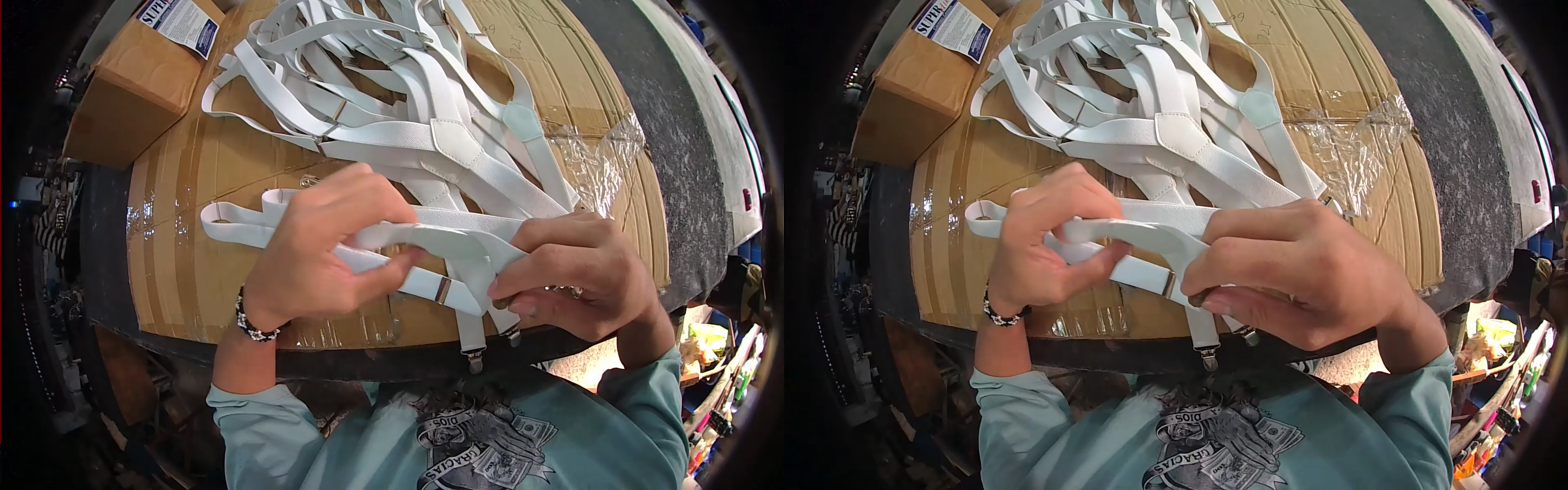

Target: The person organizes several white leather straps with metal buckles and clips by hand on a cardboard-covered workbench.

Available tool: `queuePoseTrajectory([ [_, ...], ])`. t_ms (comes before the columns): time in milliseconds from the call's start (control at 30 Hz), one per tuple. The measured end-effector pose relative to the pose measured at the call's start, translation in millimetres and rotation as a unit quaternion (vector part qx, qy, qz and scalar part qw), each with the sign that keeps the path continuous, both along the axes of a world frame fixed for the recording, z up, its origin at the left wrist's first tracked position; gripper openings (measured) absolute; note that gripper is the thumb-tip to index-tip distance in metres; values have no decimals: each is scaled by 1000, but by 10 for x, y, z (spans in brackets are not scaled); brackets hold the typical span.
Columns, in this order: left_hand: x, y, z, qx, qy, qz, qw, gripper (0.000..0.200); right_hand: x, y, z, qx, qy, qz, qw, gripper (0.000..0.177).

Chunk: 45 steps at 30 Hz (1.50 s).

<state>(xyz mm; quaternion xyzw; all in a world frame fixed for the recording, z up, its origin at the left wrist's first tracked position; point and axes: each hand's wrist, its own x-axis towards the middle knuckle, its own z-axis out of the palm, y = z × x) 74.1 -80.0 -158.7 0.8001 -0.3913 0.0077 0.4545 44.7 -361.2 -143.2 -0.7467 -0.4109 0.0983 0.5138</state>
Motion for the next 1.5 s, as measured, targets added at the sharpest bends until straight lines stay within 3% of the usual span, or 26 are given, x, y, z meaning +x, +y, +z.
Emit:
queuePoseTrajectory([
  [67, -61, -61, 31, 18, 46, -17, 999, 29, -6, 11, -13, -7, -9, -9, 1000, 18],
  [167, -127, -149, -60, 18, 2, -36, 999, 27, 15, 10, -58, -7, -50, -20, 999, 18],
  [267, -159, -193, -121, -29, -44, 27, 998, 27, 98, -7, -12, 19, -142, -73, 987, 17],
  [333, -197, -197, -125, 3, -134, 49, 990, 29, 157, -33, 16, 40, -193, -107, 975, 17],
  [467, -300, -291, -214, 29, -199, 65, 977, 35, -68, 79, 38, 85, -127, -127, 980, 20],
  [567, -339, -349, -348, -5, -202, 69, 977, 40, -120, 166, -34, 50, -61, -137, 987, 20],
  [633, -339, -340, -320, 33, -185, 66, 980, 44, -94, 182, -93, 38, -24, -151, 988, 19],
  [867, -334, -342, -337, 84, -196, 46, 976, 48, -28, 223, -159, 30, -107, -134, 985, 21],
  [1033, -293, -371, -456, 56, -278, 45, 958, 47, -8, 229, -133, 16, -115, -124, 986, 23],
  [1167, -313, -337, -345, 84, -236, 13, 968, 34, 4, 247, -159, 9, -154, -130, 979, 25],
  [1500, -355, -362, -335, 102, -235, 33, 966, 25, 30, 259, -219, 13, -158, -134, 978, 26],
])
